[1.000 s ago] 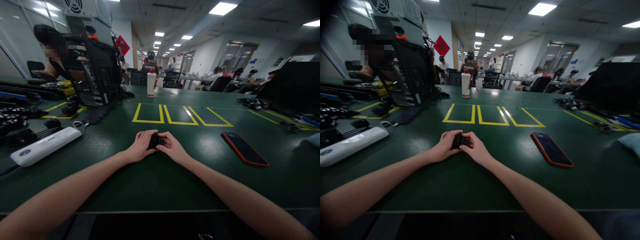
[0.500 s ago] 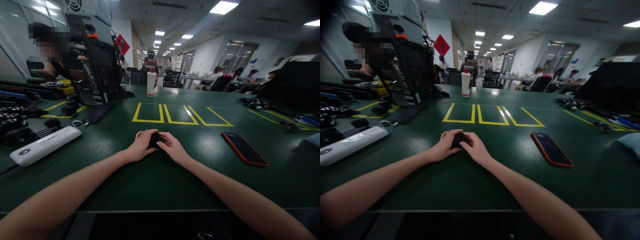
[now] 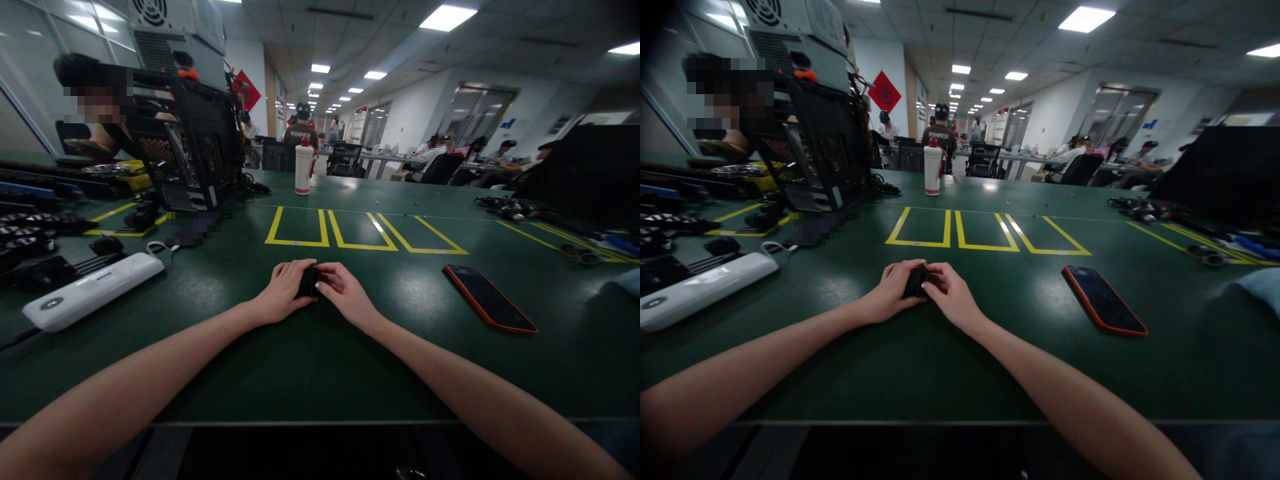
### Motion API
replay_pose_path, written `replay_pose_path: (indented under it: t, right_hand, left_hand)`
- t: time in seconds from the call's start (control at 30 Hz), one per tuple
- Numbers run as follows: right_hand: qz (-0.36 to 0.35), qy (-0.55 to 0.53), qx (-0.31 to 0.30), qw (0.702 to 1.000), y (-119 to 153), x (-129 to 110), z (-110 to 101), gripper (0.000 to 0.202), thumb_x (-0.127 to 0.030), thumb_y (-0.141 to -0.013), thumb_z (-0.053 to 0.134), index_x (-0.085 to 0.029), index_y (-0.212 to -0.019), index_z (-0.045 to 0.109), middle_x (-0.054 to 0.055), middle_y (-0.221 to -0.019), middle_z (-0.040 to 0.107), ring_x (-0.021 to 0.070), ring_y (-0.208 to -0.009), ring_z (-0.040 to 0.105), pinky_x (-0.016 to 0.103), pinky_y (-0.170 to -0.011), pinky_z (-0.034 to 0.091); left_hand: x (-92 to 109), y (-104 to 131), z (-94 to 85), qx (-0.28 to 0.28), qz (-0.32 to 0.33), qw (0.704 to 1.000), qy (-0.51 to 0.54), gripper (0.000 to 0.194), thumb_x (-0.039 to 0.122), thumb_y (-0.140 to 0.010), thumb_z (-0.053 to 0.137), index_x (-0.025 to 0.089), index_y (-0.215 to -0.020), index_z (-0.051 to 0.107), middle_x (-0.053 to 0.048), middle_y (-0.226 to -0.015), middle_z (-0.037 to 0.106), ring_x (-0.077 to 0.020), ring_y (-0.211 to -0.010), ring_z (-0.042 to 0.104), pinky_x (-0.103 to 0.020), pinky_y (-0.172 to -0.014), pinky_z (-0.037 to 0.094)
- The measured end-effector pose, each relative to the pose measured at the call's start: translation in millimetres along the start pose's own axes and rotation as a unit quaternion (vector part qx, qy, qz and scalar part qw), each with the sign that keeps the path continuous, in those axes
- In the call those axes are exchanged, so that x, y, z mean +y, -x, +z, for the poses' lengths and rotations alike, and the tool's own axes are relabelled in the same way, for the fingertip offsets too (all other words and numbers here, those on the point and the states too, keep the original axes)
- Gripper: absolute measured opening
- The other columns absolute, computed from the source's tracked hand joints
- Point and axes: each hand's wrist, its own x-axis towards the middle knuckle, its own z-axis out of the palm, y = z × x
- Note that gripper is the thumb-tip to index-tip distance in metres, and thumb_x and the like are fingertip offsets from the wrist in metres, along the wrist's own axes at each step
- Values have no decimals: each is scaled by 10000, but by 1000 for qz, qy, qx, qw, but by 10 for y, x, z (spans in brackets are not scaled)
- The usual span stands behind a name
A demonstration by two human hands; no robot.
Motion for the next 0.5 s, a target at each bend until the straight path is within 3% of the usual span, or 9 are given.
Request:
replay_pose_path:
  t: [0.17,0.3,0.5]
  right_hand:
    - [21,-6,-15,1000,16,3,-7,295,-237,-731,553,-216,-1015,478,42,-1056,535,167,-1043,506,371,-943,387]
    - [22,-49,-30,998,28,4,7,252,-231,-708,580,-227,-935,471,12,-981,545,154,-978,545,335,-866,450]
    - [10,-21,0,1000,2,-4,18,214,-231,-720,563,-220,-922,494,14,-976,533,149,-972,539,332,-878,442]
  left_hand:
    - [-3,0,-2,-1,1,1000,1,598,327,-742,550,232,-1225,211,-88,-1186,415,-241,-1120,388,-455,-959,231]
    - [-14,2,2,-2,4,1000,-4,598,325,-745,546,232,-1228,205,-88,-1197,404,-235,-1127,378,-445,-959,233]
    - [-4,0,-8,-5,4,1000,-3,604,333,-744,548,228,-1228,201,-85,-1191,409,-228,-1122,381,-434,-960,232]
